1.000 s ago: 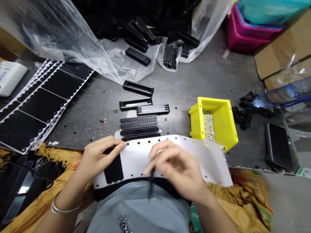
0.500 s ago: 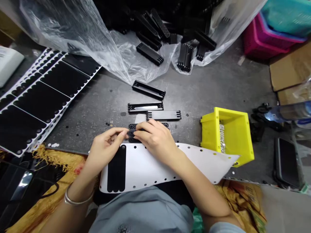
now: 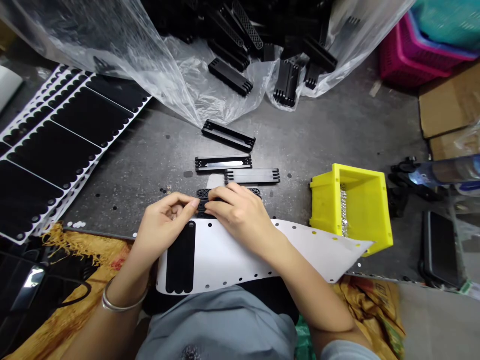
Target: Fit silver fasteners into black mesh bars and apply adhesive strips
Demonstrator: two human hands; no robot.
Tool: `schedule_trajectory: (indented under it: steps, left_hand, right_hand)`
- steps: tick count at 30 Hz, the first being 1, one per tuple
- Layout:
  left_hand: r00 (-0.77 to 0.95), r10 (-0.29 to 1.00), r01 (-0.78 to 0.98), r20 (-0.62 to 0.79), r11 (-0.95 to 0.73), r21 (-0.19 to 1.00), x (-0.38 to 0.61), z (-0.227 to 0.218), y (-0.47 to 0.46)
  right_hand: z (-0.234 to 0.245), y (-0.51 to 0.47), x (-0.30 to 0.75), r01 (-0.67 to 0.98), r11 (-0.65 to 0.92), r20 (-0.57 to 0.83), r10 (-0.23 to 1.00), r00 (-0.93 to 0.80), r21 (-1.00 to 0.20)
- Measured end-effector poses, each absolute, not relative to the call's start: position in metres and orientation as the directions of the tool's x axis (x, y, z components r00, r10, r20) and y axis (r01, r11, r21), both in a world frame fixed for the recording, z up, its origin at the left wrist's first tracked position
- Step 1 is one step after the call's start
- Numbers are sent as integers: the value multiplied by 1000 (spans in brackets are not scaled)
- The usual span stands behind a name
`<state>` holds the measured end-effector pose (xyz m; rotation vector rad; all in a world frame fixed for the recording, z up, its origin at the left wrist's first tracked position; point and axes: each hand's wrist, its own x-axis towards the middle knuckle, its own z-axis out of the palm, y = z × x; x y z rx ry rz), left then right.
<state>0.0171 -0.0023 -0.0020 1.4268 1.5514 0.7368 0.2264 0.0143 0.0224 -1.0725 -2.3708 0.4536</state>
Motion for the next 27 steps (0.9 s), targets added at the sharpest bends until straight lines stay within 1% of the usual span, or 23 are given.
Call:
schedule_trajectory:
  steps: [2,3,5,8,10,13,15,17,19,21,23,25,27]
  left_hand:
    - [36,976,461,-215,175,870,18,-4,-2]
    - [34,976,459,-214,175,871,18,-4,-2]
    - [40,977,460,-211,169,872,18,-5,-1]
    - [50,977,457,-205,160,875,17,-4,0]
    - [51,976,459,-210,164,873,17,-2,0]
    - [49,973,481,-225,175,859,17,0,1]
    - [48,972,494,-230,177,851,16,0,2]
    - [45,974,504,-223,171,847,16,0,2]
    - [36,981,514,-191,146,845,17,0,-1]
    - [6,990,511,-139,117,851,19,2,-6]
    - [-32,995,471,-99,103,876,24,7,-13]
    - [-53,994,383,-99,112,917,32,14,-21]
    - [-50,992,286,-112,121,951,40,21,-28]
  right_hand:
    - [26,12,235,631,623,285,778,-560,-462]
    - [28,11,242,649,595,269,799,-537,-474]
    - [31,8,260,665,490,216,864,-454,-563]
    - [29,5,285,601,326,153,935,-321,-730]
    - [24,5,292,546,293,171,949,-263,-785]
    - [18,6,294,510,278,181,956,-232,-814]
    - [17,8,295,507,269,156,954,-255,-819]
    - [19,8,296,539,290,151,946,-288,-791]
    - [24,3,293,613,344,215,937,-276,-711]
    - [29,-7,283,672,397,315,916,-248,-625]
    - [32,-22,264,647,460,368,886,-284,-608]
    - [32,-37,239,569,533,380,846,-374,-626]
    - [31,-49,218,515,573,411,818,-403,-637]
